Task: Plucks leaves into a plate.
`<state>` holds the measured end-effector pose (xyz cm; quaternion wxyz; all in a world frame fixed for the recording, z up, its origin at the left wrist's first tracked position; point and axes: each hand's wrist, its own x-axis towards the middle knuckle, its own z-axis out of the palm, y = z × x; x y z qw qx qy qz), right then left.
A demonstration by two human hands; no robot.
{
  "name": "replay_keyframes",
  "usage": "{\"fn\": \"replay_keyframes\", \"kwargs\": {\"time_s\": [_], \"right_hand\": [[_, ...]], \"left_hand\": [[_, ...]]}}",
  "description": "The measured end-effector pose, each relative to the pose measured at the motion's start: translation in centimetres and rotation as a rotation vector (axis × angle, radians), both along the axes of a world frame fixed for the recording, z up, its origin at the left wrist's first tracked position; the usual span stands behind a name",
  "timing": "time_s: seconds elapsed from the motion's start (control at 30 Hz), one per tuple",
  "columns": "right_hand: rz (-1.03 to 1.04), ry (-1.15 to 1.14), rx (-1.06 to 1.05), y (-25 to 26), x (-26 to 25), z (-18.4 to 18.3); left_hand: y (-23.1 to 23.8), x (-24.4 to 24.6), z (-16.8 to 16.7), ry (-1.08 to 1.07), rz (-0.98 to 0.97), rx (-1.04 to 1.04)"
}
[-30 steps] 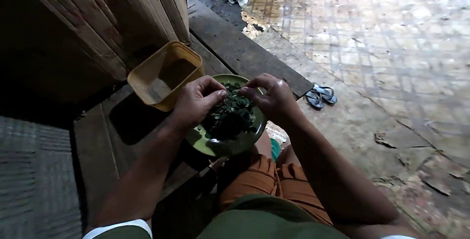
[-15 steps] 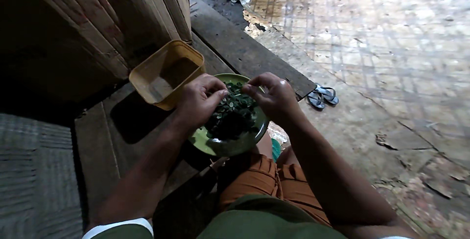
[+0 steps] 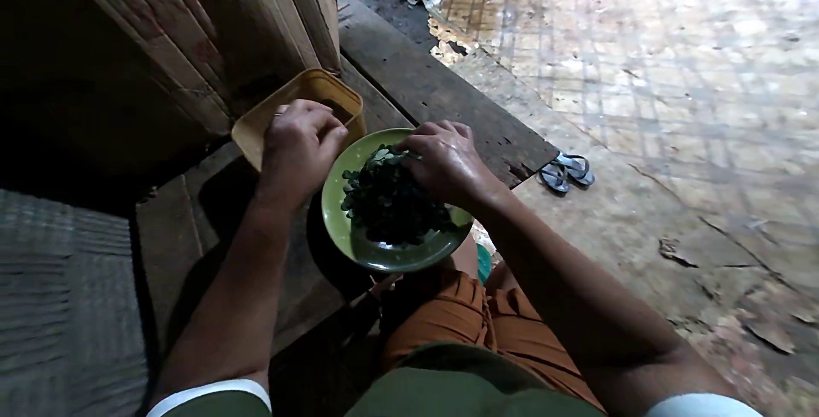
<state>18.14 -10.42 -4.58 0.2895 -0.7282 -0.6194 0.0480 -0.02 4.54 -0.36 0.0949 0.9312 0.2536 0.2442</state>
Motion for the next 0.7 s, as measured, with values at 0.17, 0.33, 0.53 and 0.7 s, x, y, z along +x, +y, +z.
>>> {"fn": "replay_keyframes", "kwargs": {"time_s": [0.17,0.33,0.53,0.7], "right_hand": [[0.014,-0.074,-0.068,1.1,0.2,-0.6],[-0.025,0.03,0.072,-1.0,0.2,-0.3],[0.029,0.038,0.176,-3.0,-0.3,0.1],[0.015,0.183,0.19,-3.9,0.4,0.0]], "left_hand": [[-1.6,0.9,-1.0,0.023,-0.187,-0.094],[-2.4,1.1,-0.8,0.032,-0.315,-0.326],[-3.8,1.9,-1.8,-0.057,-0.348,-0.327],[-4.0,1.9,-1.6,-0.076,-0.255,-0.46]]}}
